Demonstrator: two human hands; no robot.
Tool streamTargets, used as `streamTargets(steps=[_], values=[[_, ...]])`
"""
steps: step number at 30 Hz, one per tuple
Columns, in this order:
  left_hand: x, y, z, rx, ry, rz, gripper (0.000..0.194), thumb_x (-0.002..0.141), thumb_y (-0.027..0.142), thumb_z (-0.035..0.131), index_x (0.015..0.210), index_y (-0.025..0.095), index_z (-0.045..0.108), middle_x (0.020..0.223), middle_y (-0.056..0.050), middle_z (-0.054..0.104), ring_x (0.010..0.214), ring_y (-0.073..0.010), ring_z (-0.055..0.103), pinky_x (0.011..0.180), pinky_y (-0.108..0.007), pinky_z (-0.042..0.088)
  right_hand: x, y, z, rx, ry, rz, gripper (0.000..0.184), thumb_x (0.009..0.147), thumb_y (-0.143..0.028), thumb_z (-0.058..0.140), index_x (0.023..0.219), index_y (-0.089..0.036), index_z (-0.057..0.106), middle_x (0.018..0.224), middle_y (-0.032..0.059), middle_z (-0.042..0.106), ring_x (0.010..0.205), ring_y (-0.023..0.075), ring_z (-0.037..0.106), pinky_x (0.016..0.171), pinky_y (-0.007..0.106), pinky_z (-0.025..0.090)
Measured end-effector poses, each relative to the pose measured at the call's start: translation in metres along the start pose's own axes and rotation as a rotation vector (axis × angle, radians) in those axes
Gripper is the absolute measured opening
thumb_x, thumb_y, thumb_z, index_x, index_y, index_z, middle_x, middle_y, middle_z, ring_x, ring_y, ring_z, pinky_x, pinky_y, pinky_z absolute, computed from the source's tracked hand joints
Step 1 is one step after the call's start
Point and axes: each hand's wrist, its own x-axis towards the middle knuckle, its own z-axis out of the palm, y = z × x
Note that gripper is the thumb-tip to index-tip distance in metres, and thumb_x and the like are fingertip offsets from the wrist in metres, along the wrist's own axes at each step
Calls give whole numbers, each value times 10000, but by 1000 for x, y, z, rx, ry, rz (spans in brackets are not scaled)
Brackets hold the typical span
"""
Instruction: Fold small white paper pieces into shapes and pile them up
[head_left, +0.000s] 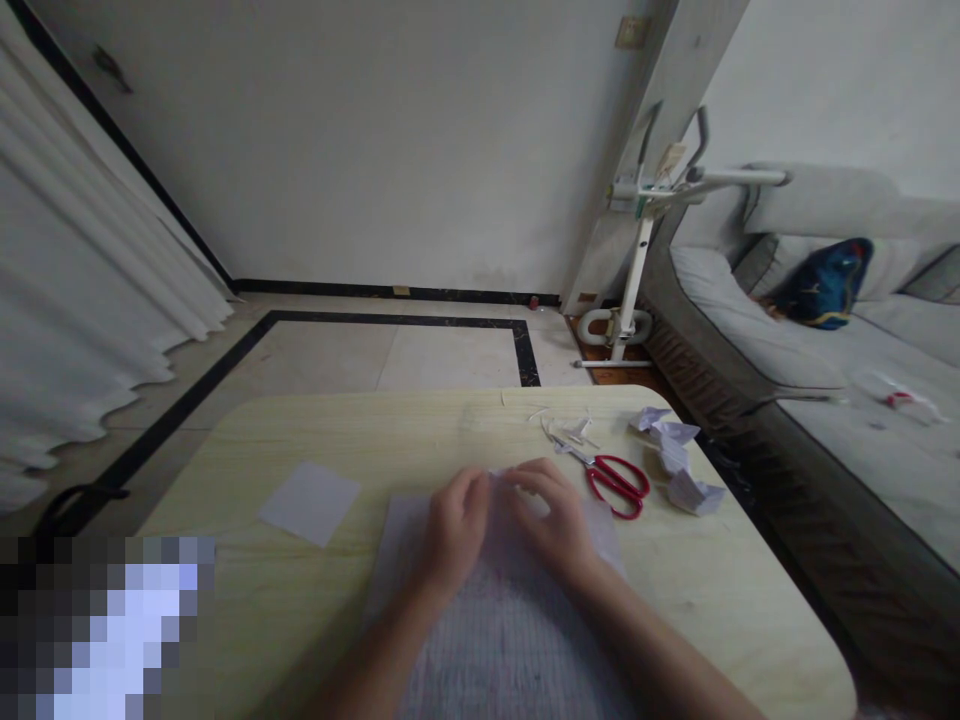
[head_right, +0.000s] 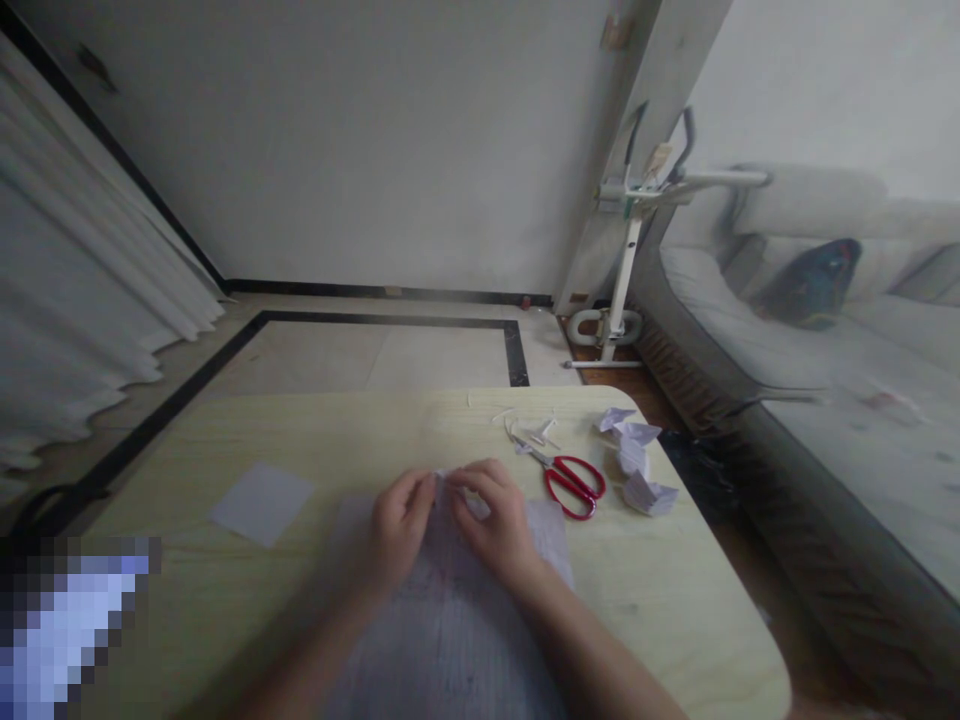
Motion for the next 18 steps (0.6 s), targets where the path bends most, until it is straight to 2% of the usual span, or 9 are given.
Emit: streamTargets(steps=[6, 10, 14, 18], values=[[2, 1, 2, -150, -5, -70, 300, 893, 370, 450, 823, 150, 641, 733, -23, 649, 688, -151, 579, 625, -211, 440, -1, -1, -2, -111, -41, -161, 307, 804, -113, 570, 1060, -258, 658, 951, 67, 648, 864, 203, 568, 740, 361, 490], [2, 5, 2, -289, -46, -105, 295, 883, 374, 477, 908, 141, 655, 862, -57, 688, 807, -179, 619, 705, -238, 486, 0, -7, -6, -158, -72, -170, 375, 798, -117, 538, 1125, -268, 641, 1008, 72, 645, 873, 217, 551, 763, 399, 473], [2, 9, 1, -442, -156, -112, 302, 847, 356, 560, 1051, 144, 628, 987, -78, 690, 896, -196, 636, 764, -266, 510, 1, -11, -11, -139, -79, -175, 466, 792, -92, 484, 1212, -265, 588, 1040, 78, 633, 893, 228, 545, 769, 414, 460], [3, 10, 0, -461, -158, -121, 317, 824, 356, 595, 1035, 125, 639, 893, -69, 695, 867, -203, 641, 726, -267, 521, 0, -12, -13, -141, -100, -207, 575, 791, -82, 464, 1333, -273, 467, 1085, 73, 634, 953, 246, 529, 816, 444, 436]])
